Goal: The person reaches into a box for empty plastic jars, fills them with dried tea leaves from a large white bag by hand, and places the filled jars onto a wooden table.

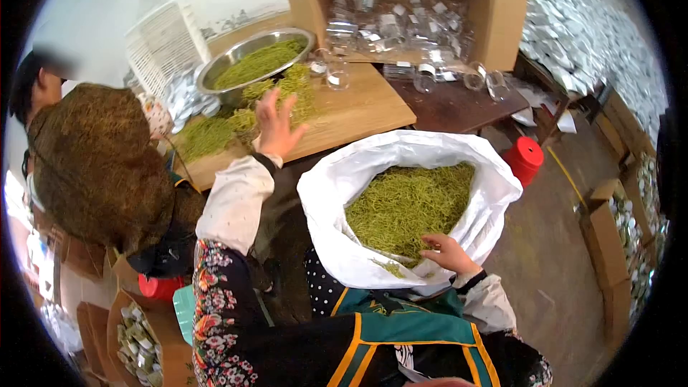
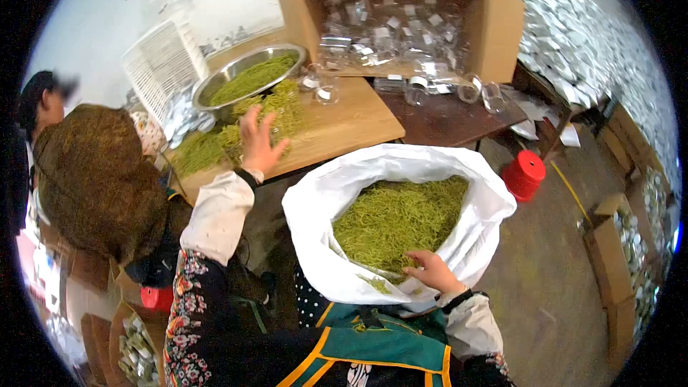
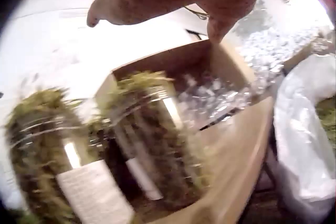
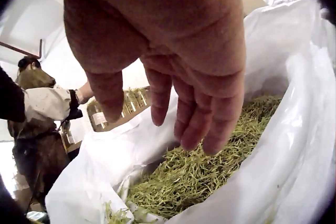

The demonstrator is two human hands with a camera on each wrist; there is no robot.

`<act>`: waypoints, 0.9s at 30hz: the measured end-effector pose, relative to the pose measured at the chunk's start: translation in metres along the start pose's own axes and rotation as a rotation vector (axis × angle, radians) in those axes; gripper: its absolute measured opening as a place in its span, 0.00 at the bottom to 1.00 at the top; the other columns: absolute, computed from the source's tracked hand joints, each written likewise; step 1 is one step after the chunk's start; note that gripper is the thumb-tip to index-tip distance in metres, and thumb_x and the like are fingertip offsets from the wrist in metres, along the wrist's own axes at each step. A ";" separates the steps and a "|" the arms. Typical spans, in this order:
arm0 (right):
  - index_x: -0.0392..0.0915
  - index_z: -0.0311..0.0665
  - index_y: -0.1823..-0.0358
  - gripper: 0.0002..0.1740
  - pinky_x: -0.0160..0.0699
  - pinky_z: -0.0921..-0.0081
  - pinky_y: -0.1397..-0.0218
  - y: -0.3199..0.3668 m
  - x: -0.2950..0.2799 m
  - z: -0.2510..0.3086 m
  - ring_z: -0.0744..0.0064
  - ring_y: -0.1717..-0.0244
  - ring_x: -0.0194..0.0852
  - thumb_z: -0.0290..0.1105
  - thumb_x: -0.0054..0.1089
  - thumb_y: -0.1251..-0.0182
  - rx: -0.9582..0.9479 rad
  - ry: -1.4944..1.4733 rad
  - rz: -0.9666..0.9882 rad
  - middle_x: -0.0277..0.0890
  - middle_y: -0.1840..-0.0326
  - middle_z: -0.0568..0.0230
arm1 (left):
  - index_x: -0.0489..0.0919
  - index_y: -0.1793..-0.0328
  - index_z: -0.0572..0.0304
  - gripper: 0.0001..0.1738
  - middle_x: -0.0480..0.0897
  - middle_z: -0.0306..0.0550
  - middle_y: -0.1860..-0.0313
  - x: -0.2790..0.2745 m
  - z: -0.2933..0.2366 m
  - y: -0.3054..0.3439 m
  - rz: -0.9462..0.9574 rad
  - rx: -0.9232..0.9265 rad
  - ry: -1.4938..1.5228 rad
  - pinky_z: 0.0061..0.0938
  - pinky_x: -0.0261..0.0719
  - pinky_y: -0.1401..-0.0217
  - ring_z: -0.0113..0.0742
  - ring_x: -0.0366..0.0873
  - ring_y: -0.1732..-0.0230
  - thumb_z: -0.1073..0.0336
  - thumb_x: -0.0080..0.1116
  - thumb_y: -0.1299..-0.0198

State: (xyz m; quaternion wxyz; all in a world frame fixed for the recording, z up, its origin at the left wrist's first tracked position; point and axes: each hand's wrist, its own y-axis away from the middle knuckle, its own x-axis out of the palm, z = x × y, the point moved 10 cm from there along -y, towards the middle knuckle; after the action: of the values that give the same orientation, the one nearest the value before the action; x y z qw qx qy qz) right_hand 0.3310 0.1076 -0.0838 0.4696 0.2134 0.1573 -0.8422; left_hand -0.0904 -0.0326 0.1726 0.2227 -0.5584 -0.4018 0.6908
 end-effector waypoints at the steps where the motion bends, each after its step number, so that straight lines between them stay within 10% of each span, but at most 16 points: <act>1: 0.81 0.35 0.38 0.28 0.82 0.65 0.48 -0.003 -0.005 0.002 0.61 0.52 0.82 0.40 0.75 0.36 0.017 -0.005 -0.018 0.84 0.47 0.52 | 0.69 0.27 0.53 0.42 0.56 0.60 0.22 0.014 -0.031 0.005 0.052 0.108 0.059 0.64 0.44 0.17 0.66 0.46 0.17 0.53 0.77 0.45; 7: 0.79 0.35 0.37 0.28 0.80 0.62 0.44 -0.039 -0.017 0.045 0.51 0.47 0.82 0.42 0.72 0.35 -0.136 0.185 0.112 0.82 0.47 0.46 | 0.72 0.25 0.50 0.39 0.61 0.61 0.22 0.130 -0.125 0.021 0.318 0.173 0.218 0.60 0.51 0.18 0.66 0.53 0.19 0.43 0.67 0.38; 13: 0.79 0.34 0.39 0.26 0.77 0.57 0.35 -0.092 -0.073 0.082 0.44 0.41 0.78 0.38 0.70 0.36 -0.280 0.393 0.092 0.80 0.42 0.45 | 0.73 0.22 0.45 0.49 0.66 0.56 0.21 0.242 -0.108 0.003 0.719 -0.069 0.199 0.55 0.51 0.17 0.57 0.54 0.16 0.21 0.51 0.38; 19: 0.83 0.35 0.41 0.22 0.82 0.63 0.40 -0.185 -0.183 0.068 0.58 0.43 0.81 0.37 0.70 0.33 -0.116 0.333 -0.179 0.81 0.41 0.52 | 0.62 0.16 0.42 0.58 0.57 0.55 0.15 0.253 -0.092 0.000 0.739 -0.068 0.117 0.63 0.44 0.16 0.56 0.45 0.13 0.19 0.59 0.47; 27: 0.71 0.40 0.29 0.38 0.77 0.53 0.33 -0.367 -0.257 0.016 0.38 0.38 0.75 0.39 0.75 0.41 -0.131 0.603 -0.437 0.73 0.38 0.40 | 0.60 0.15 0.45 0.61 0.59 0.57 0.18 0.268 -0.089 0.001 0.800 0.088 0.108 0.62 0.45 0.16 0.59 0.47 0.14 0.25 0.67 0.50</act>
State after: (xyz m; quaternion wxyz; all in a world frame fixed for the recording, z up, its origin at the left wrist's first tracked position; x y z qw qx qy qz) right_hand 0.1332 0.4738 0.0839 0.2242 0.3827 0.3838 -0.8099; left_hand -0.0799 0.1972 0.0083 -0.0192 -0.6960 -0.1105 0.7093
